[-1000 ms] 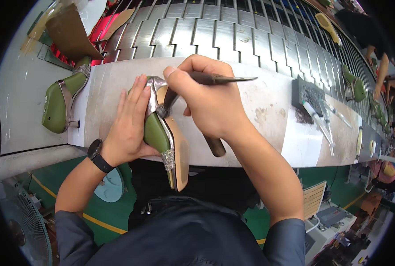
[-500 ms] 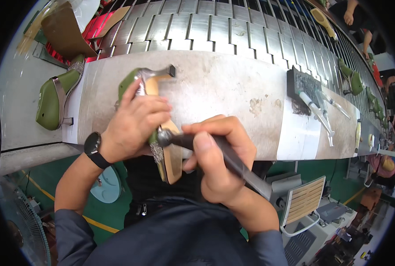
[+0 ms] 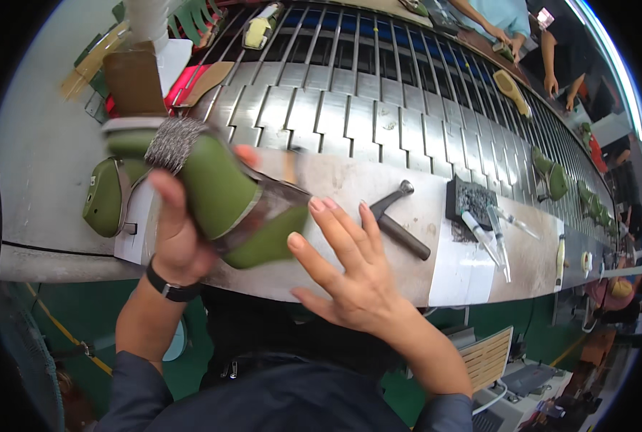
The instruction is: The person assembles high-heeled shoes by pressing soles onto shoe uppers on lasts, tapping the edges with a hammer, and applying adhesive along the seams using a syringe.
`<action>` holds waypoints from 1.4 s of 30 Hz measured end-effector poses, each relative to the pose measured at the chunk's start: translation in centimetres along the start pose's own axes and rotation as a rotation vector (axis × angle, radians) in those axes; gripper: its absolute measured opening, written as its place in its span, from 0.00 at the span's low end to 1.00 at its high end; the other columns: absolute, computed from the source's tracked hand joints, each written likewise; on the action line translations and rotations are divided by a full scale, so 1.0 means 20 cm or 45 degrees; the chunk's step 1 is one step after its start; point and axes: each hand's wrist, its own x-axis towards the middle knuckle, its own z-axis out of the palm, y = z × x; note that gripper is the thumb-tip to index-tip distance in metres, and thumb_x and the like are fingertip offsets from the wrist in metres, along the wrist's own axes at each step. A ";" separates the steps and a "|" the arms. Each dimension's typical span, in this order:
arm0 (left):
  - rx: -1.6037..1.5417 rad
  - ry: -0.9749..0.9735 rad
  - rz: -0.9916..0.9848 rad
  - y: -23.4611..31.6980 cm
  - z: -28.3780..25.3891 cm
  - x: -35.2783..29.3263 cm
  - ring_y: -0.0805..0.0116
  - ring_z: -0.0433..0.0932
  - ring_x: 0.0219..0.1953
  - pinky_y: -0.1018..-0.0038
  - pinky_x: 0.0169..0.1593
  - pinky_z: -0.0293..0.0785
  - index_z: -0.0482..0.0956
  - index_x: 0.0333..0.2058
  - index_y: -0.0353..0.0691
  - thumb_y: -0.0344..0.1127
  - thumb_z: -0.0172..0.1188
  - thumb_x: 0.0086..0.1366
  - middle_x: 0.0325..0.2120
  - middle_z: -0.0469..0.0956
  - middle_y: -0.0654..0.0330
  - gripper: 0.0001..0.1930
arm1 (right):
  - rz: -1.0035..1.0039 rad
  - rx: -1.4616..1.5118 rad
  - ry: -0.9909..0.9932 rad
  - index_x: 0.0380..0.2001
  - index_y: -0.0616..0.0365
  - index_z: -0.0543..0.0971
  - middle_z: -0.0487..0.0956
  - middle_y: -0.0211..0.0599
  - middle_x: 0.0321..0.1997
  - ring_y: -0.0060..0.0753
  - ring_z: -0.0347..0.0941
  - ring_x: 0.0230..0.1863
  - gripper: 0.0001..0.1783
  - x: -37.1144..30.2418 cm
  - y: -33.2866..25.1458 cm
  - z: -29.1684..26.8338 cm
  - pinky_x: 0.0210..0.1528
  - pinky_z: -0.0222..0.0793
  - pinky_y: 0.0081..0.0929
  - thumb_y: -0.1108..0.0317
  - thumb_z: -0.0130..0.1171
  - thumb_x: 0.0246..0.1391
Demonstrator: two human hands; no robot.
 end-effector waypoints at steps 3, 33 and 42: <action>-0.078 -0.010 -0.241 -0.11 0.21 0.09 0.58 0.71 0.69 0.57 0.74 0.65 0.62 0.73 0.35 0.71 0.49 0.74 0.68 0.70 0.51 0.46 | -0.088 0.074 0.519 0.72 0.63 0.67 0.71 0.64 0.70 0.63 0.74 0.67 0.48 0.05 0.13 0.19 0.70 0.66 0.56 0.65 0.78 0.49; 0.203 0.794 0.053 0.15 -0.10 -0.52 0.66 0.84 0.51 0.71 0.55 0.81 0.73 0.62 0.24 0.36 0.59 0.79 0.53 0.82 0.51 0.22 | 0.604 -0.146 0.344 0.46 0.66 0.83 0.84 0.52 0.56 0.55 0.79 0.56 0.16 -0.23 0.32 0.08 0.61 0.73 0.44 0.75 0.68 0.54; 0.245 0.589 0.121 0.09 0.10 -0.63 0.61 0.82 0.58 0.67 0.62 0.79 0.67 0.67 0.21 0.34 0.61 0.77 0.58 0.80 0.46 0.28 | 0.615 -0.055 0.446 0.44 0.66 0.84 0.85 0.51 0.54 0.50 0.81 0.54 0.12 -0.25 0.31 0.10 0.59 0.76 0.39 0.76 0.67 0.56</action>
